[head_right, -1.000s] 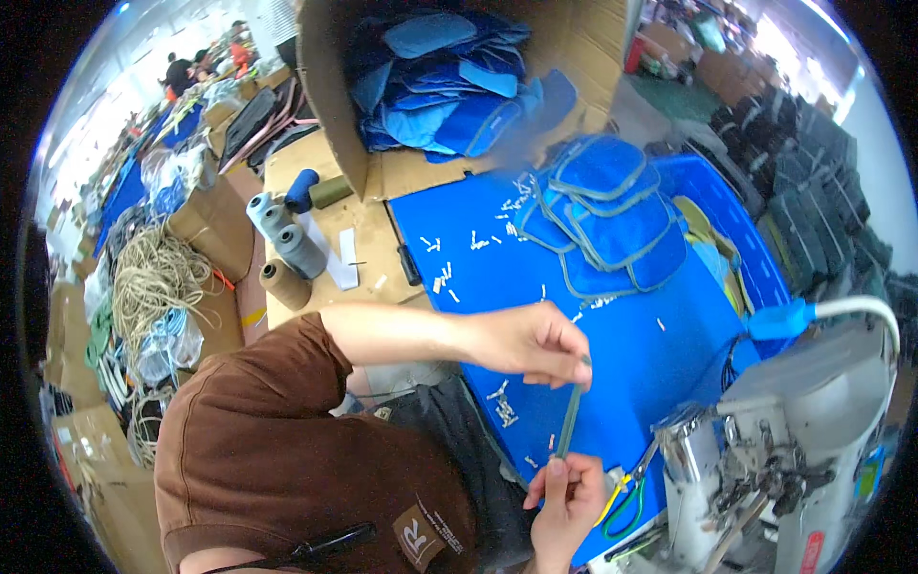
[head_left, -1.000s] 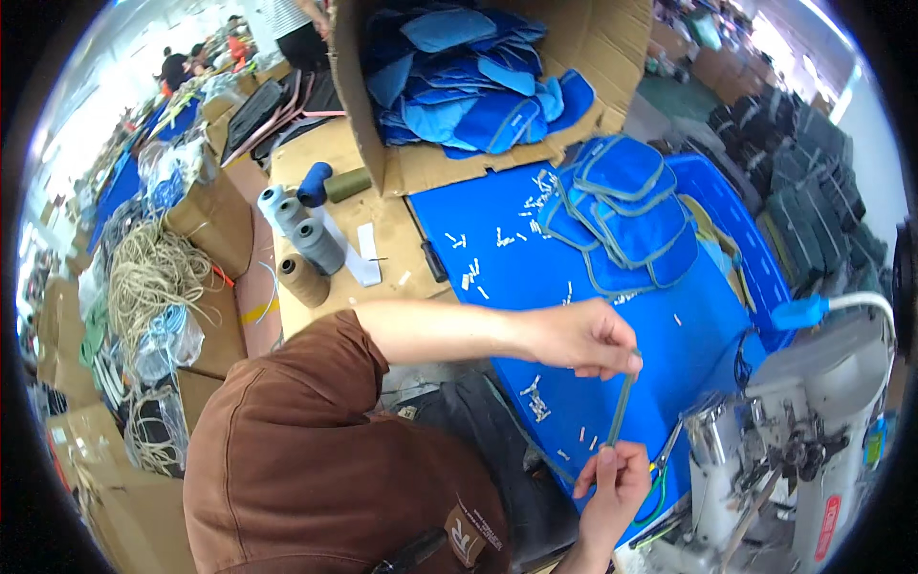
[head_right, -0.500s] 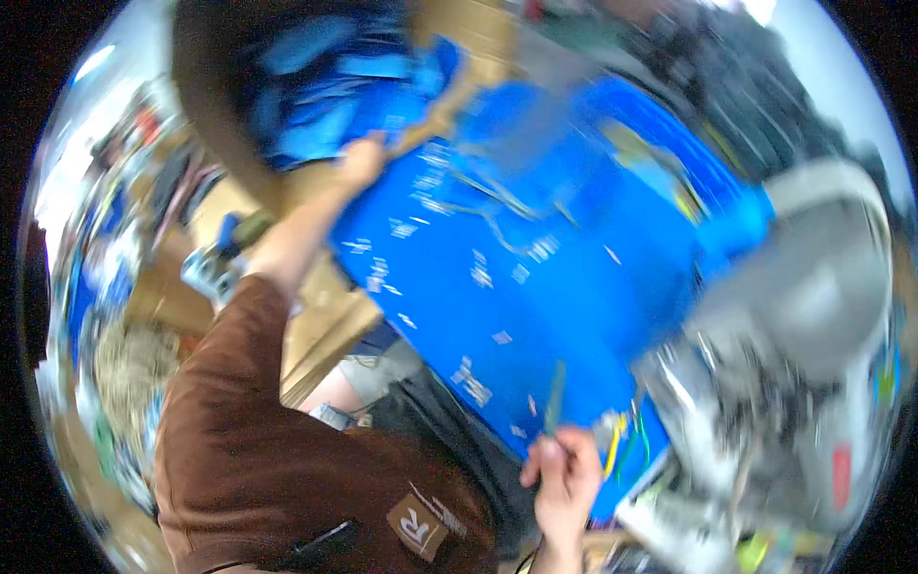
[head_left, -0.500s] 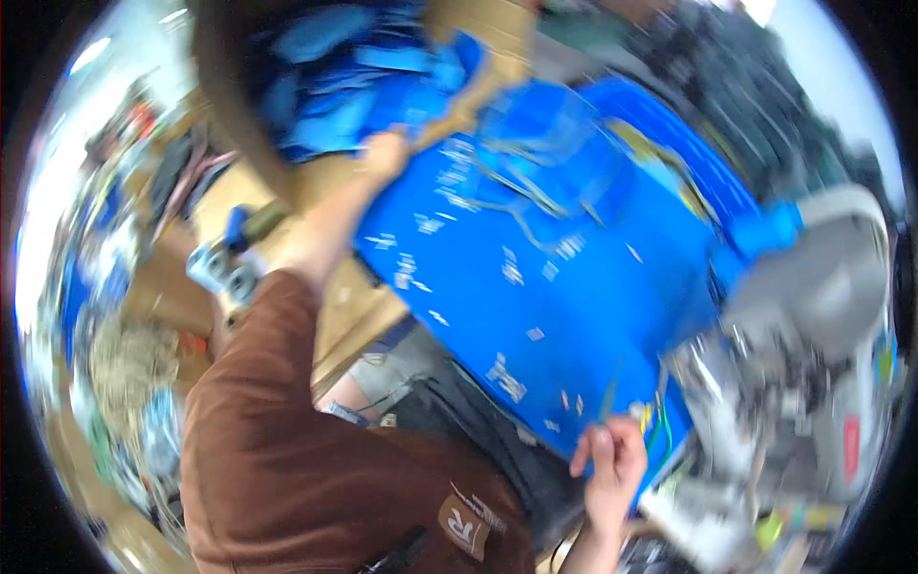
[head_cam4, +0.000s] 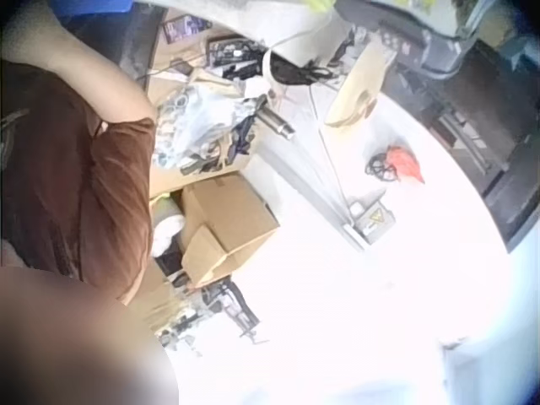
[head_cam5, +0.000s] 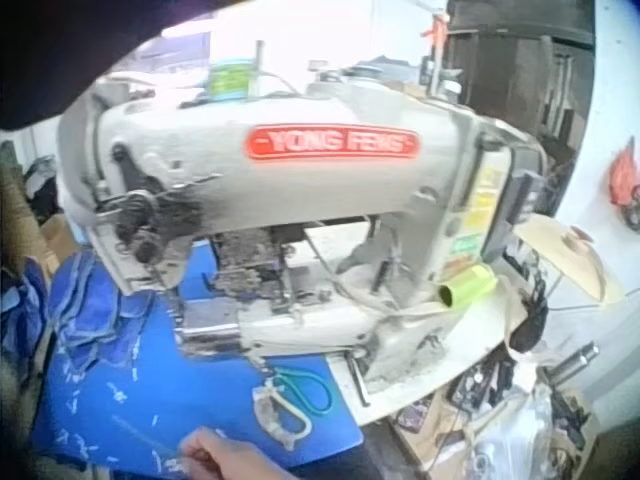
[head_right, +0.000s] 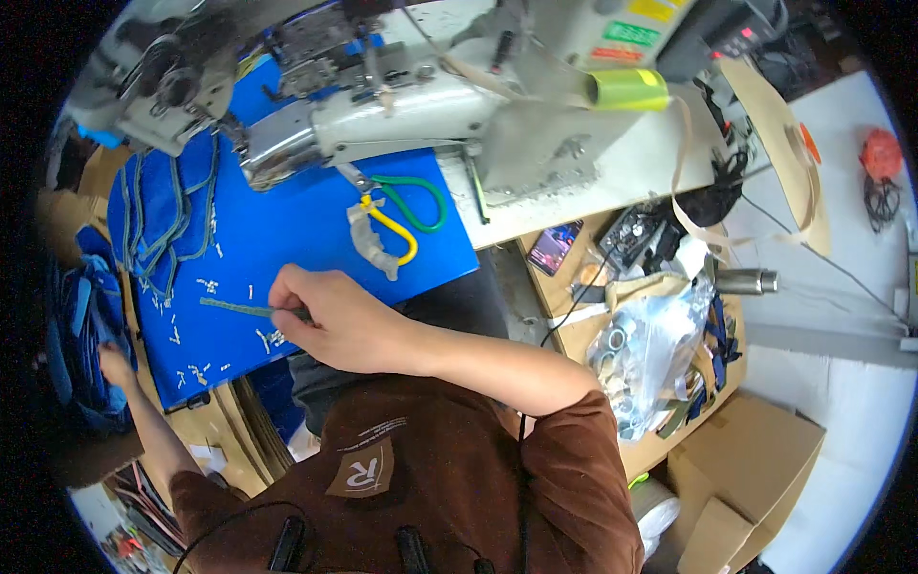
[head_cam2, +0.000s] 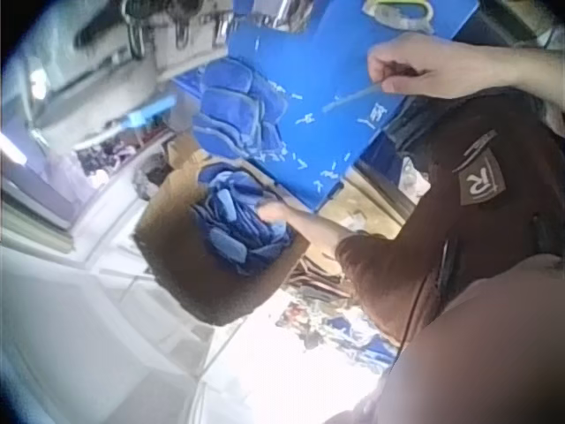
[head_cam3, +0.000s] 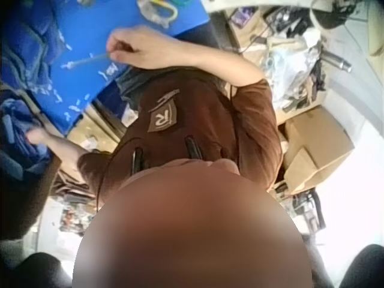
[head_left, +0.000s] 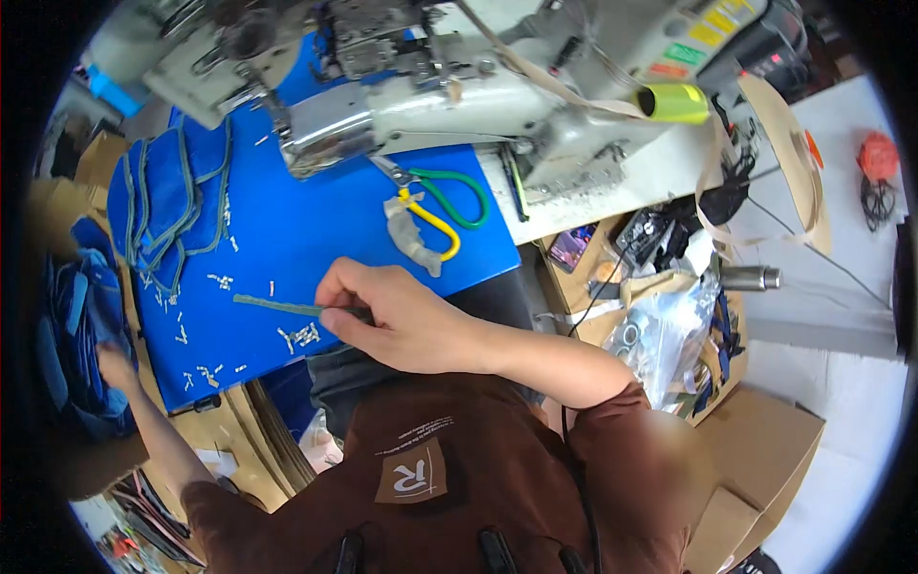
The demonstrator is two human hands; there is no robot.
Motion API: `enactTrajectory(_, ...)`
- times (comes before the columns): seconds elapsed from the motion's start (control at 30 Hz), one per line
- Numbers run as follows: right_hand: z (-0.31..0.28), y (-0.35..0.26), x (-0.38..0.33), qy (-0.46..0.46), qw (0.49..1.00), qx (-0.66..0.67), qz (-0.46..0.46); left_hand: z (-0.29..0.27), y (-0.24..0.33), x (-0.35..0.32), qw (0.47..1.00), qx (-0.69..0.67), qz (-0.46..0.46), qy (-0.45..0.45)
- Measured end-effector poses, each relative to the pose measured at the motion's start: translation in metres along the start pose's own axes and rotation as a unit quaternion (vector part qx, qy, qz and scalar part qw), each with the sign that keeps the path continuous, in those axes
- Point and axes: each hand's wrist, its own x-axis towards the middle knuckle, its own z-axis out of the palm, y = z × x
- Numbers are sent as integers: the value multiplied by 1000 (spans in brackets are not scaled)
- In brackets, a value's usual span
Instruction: Assembling blue leather pouches by attaching binding straps using an industrial sewing machine.
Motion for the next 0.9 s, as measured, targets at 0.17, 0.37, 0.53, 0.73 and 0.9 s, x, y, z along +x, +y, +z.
enactTrajectory(0.17,-7,-3,0,-31,999,-20,-21,-174,42,-15,973,13,-50,224)
enactTrajectory(0.37,1,-4,2,-16,995,5,-100,-289,159,-128,893,-259,348,119)
enactTrajectory(0.53,-3,2,-6,6,992,-17,-128,-265,242,-229,764,-215,546,-267)
enactTrajectory(0.73,-15,-2,-17,24,995,-56,-74,-271,293,-196,778,-301,472,-285)
enactTrajectory(0.9,-5,-12,-25,-45,992,-73,-93,-236,317,-199,812,-261,469,-229)
